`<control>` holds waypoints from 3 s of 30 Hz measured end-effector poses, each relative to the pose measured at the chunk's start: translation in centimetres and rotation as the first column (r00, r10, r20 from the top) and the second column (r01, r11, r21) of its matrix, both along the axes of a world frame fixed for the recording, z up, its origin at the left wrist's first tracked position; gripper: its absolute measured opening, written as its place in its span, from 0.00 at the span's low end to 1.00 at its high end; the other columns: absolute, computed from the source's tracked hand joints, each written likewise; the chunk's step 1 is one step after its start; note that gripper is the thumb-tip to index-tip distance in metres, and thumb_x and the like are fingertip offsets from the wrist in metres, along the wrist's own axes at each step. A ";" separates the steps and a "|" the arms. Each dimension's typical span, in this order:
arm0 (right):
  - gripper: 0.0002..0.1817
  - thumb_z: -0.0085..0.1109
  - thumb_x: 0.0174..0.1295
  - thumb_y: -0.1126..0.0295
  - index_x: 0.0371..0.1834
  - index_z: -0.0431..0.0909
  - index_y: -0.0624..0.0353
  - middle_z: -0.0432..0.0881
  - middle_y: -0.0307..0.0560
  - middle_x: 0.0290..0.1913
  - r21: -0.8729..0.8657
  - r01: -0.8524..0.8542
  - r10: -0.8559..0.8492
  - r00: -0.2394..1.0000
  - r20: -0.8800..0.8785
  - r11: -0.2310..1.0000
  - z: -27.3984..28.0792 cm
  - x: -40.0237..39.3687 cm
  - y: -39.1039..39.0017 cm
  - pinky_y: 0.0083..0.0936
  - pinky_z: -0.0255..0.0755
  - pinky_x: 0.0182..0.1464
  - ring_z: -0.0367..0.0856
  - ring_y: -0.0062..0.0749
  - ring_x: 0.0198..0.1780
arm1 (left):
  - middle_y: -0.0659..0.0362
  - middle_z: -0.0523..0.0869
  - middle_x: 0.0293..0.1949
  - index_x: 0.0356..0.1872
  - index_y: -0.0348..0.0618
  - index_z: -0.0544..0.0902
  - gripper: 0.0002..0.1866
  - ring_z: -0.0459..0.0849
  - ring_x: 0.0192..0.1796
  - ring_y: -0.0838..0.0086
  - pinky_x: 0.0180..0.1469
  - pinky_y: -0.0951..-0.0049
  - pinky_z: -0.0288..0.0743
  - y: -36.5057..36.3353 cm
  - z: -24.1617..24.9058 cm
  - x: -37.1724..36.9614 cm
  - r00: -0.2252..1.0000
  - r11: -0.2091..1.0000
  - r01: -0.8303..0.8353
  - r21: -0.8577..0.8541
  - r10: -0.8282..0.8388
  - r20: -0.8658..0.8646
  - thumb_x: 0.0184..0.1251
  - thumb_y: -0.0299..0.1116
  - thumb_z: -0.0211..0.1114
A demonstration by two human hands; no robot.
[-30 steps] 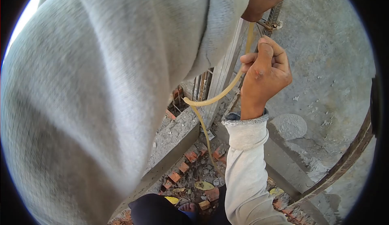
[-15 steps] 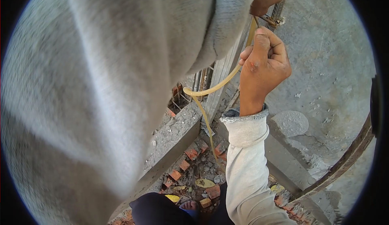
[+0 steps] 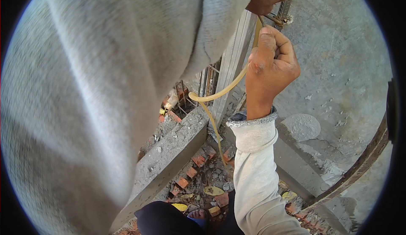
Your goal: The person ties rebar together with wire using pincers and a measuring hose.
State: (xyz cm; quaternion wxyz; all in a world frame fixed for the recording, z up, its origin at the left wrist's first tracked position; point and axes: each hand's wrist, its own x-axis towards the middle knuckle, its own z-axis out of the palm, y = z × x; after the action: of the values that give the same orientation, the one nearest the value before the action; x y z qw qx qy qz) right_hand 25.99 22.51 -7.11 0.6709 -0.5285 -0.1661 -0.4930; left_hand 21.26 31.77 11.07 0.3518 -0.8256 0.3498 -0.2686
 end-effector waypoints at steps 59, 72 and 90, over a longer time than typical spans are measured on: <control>0.07 0.64 0.66 0.76 0.39 0.86 0.71 0.86 0.41 0.28 0.050 -0.133 0.133 0.991 0.000 0.990 -0.1 0.1 -0.5 0.15 0.74 0.32 0.81 0.16 0.30 | 0.49 0.90 0.37 0.32 0.40 0.90 0.13 0.80 0.59 0.53 0.85 0.44 0.37 -0.6 0.0 -0.1 1.000 0.999 0.005 -0.037 -0.005 -0.010 0.66 0.31 0.56; 0.08 0.64 0.66 0.75 0.38 0.87 0.71 0.81 0.37 0.22 0.070 -0.129 0.126 0.991 0.053 0.989 -0.1 0.5 -0.4 0.15 0.62 0.21 0.72 0.13 0.19 | 0.49 0.90 0.38 0.34 0.41 0.91 0.14 0.80 0.59 0.54 0.85 0.44 0.38 -0.4 0.5 0.5 0.998 0.998 0.044 -0.052 -0.047 -0.049 0.67 0.31 0.56; 0.07 0.64 0.66 0.76 0.38 0.87 0.71 0.88 0.44 0.31 0.064 -0.150 0.151 0.989 -0.006 0.987 0.0 0.5 -0.7 0.19 0.78 0.36 0.84 0.20 0.33 | 0.51 0.91 0.39 0.36 0.42 0.91 0.13 0.81 0.58 0.55 0.85 0.43 0.38 -0.3 0.3 0.4 0.995 0.993 0.090 -0.078 -0.093 -0.034 0.66 0.31 0.58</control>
State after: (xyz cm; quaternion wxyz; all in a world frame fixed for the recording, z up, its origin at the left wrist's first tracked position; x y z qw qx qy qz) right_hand 26.44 21.86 -7.16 0.7237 -0.4955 -0.1860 -0.4429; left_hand 21.62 31.47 11.33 0.3007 -0.8264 0.3835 -0.2820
